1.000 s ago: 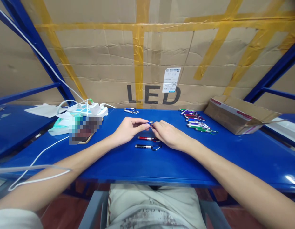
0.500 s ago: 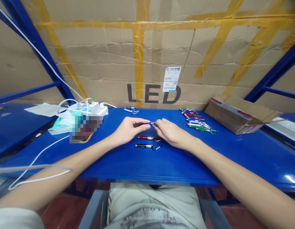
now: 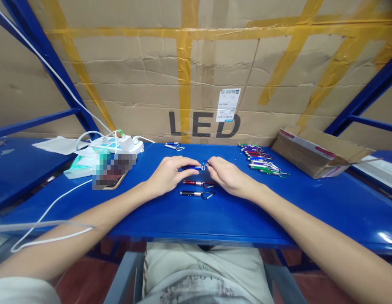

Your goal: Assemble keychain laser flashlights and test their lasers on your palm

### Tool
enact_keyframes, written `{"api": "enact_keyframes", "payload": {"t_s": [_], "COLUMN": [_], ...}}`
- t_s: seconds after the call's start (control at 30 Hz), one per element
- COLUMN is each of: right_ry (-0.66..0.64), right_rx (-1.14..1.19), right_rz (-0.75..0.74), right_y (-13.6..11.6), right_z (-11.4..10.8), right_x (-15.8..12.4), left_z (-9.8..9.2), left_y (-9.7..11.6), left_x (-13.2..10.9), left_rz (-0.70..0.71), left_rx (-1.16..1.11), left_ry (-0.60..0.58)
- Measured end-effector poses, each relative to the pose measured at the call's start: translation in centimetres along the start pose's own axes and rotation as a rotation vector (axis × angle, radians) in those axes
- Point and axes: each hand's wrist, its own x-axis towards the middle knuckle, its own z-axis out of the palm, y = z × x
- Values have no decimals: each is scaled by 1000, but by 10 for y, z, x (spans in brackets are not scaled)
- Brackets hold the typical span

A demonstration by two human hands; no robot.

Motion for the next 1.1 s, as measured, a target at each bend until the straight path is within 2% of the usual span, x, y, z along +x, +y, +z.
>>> {"api": "enact_keyframes", "payload": {"t_s": [0.3,0.53,0.77,0.93,1.1], "right_ry": [60,62,103,85,39], "right_rx": [129,138,93,45,30], "right_rz": [-26,-26,-39,-55,-38], "right_y": [-12,-18,-14,-10,-6], "right_z": [4,6,6,2,-3], "right_x": [0,0,1,0,-2], "left_z": [2,2,2,1,-4], "left_y": [4,3,3,0,-2], "left_x": [-1,-2,0,1,3], "left_rz": [-68,-66,-93,-80,-1], "left_rx": [-120,-154,-212,-158,-64], "left_ry": [-43,6,47,53,67]}}
